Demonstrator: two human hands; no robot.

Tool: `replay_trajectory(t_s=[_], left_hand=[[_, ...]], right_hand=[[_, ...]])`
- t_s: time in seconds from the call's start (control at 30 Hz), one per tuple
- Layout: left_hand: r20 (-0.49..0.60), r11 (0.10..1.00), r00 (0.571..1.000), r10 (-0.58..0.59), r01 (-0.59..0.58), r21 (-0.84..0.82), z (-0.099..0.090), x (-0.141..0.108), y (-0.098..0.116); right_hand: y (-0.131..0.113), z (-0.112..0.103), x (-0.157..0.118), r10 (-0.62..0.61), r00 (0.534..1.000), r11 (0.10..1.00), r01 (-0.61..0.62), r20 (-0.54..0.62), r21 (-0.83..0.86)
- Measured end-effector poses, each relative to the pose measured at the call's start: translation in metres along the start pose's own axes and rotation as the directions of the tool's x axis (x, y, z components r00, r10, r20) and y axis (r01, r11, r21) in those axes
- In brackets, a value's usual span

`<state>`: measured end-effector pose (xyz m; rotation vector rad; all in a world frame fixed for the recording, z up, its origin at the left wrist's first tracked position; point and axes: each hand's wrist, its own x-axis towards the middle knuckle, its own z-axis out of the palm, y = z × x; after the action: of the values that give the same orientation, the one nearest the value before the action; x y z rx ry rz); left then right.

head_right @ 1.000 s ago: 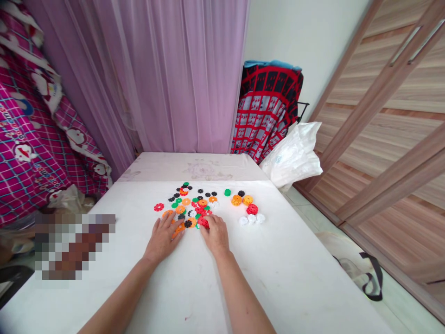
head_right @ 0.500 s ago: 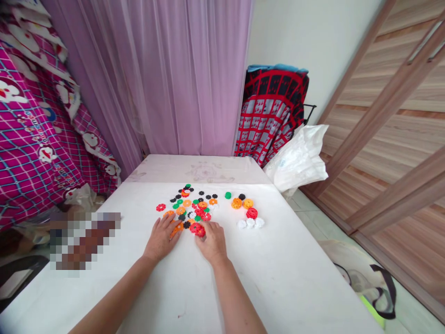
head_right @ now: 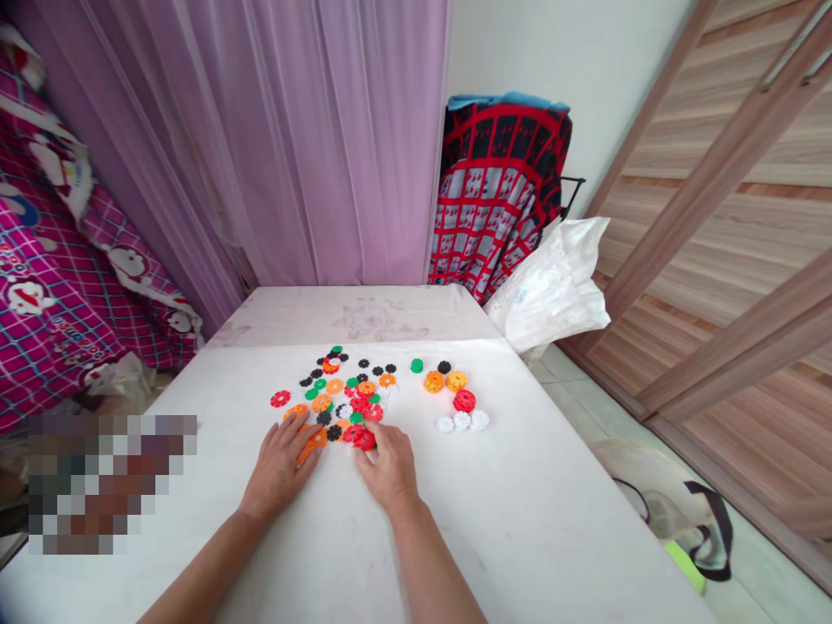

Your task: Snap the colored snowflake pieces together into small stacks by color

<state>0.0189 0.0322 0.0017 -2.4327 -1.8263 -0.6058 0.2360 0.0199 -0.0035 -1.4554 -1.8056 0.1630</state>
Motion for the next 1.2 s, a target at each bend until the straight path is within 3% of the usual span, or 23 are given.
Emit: replay_trajectory(t_s=[0.3, 0.5, 0.73, 1.2], left_hand=[[-0.005, 0.999, 1.000, -0.007, 0.006, -0.050, -0.001, -0.003, 0.000], [0.003, 0.998, 1.000, -0.018, 0.018, -0.062, -0.002, -0.004, 0.000], [0.028, 0.996, 0.999, -0.024, 0.026, -0.083, -0.003, -0.005, 0.000], [0.031, 0.997, 1.000, -0.001, 0.004, -0.083, -0.005, -0.006, 0.000]], right_hand=[[0.026, -0.013, 0.007, 0.109, 0.984, 0.978, -0.132, -0.144, -0.160], [0.027, -0.021, 0.002, 0.088, 0.987, 0.968, -0.117, -0.138, -0.221], [0.016, -0.020, -0.009, 0.099, 0.995, 0.936, -0.097, -0.011, -0.337], [0.023, -0.010, 0.009, 0.241, 0.966, 0.855, -0.256, -0.091, -0.452]])
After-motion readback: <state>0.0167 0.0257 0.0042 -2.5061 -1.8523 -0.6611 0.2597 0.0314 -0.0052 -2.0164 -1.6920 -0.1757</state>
